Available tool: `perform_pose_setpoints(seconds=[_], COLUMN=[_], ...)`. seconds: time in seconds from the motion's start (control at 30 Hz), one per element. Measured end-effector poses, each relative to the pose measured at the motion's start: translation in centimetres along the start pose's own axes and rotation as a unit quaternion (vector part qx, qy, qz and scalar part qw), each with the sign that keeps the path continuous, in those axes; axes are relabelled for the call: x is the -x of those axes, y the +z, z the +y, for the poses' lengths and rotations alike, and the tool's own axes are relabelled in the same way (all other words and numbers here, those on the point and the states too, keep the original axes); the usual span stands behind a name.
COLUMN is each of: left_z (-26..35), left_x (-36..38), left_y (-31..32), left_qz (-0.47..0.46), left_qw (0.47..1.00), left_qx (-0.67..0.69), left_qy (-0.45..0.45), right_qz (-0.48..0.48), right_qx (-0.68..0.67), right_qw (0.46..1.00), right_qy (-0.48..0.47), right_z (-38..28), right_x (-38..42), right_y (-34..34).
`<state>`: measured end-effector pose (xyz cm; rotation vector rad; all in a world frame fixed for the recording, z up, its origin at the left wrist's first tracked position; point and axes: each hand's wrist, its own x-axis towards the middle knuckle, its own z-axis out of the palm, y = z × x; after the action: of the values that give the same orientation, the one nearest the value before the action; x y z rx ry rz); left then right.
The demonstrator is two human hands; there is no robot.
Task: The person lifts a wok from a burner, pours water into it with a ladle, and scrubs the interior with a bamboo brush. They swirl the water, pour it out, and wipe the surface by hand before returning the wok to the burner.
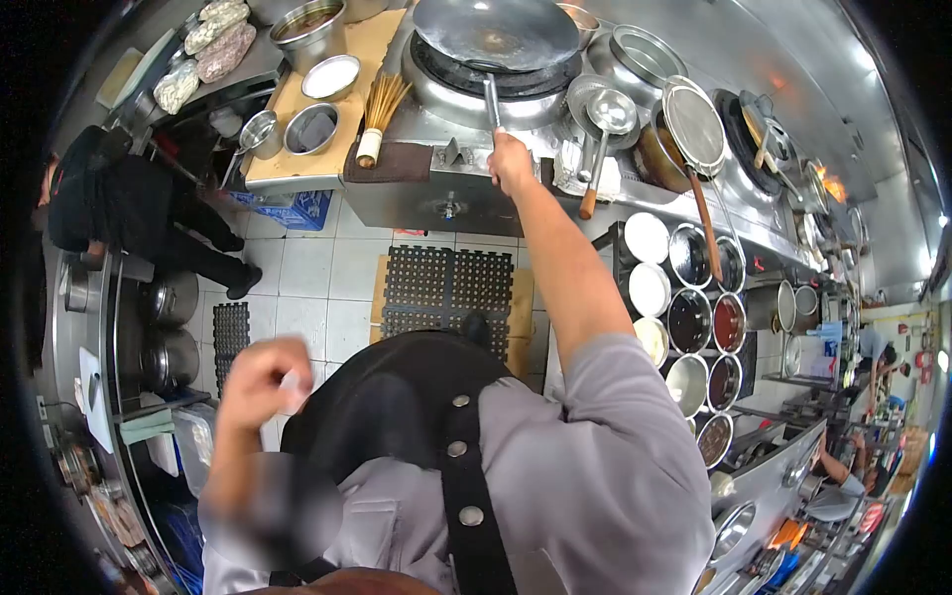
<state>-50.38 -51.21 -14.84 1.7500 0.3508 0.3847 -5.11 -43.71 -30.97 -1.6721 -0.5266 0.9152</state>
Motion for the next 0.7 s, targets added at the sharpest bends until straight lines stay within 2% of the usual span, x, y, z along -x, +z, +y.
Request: perform_pose_setpoints(seconds=[0.07,0.1,0.13,0.17,0.23,0.27,0.33,0.37,0.43,0.57,0.7], left_z=[5.5,8.3,10.3,11.0,15.2,15.5,15.8,16.0,16.4,17.4,15.9], left_x=[-0.8,-2.3,-3.0,-2.7,-4.2,-4.4,-4.5,-4.2,-3.2,-2.0,0.2], left_y=[0.6,0.6,1.1,2.1,3.5,3.7,3.9,4.2,5.0,4.7,4.9], left_qz=[-0.112,-0.222,-0.274,-0.275,-0.254,-0.248,-0.246,-0.244,-0.160,-0.155,-0.082], left_qw=[0.976,0.948,0.928,0.922,0.942,0.945,0.905,0.906,0.912,0.902,0.909], left_qx=[0.068,0.063,0.002,-0.057,-0.104,-0.103,-0.295,-0.295,-0.364,-0.402,-0.408], left_qy=[0.176,0.220,0.251,0.266,0.191,0.188,0.185,0.181,0.100,0.035,0.002], right_qz=[-0.004,-0.001,0.002,-0.005,-0.010,0.011,0.021,0.026,0.014,-0.002,-0.013], right_qx=[-0.009,-0.039,-0.069,-0.065,-0.119,-0.141,-0.151,-0.162,-0.146,-0.130,-0.100], right_qw=[1.000,0.999,0.997,0.997,0.992,0.990,0.988,0.986,0.989,0.991,0.995], right_qy=[0.008,0.024,0.042,0.045,0.036,0.025,0.020,0.015,-0.016,0.009,0.009], right_z=[-1.3,-2.1,-2.5,-2.4,-1.9,-1.9,-1.5,-0.9,0.1,-0.9,-0.2], right_x=[-2.3,-2.9,-3.5,-4.5,-6.7,-7.3,-7.7,-7.6,-7.2,-6.5,-7.2], right_y=[0.1,0.3,0.6,0.6,0.1,-0.6,-2.5,-3.8,-6.5,-6.8,-5.5])
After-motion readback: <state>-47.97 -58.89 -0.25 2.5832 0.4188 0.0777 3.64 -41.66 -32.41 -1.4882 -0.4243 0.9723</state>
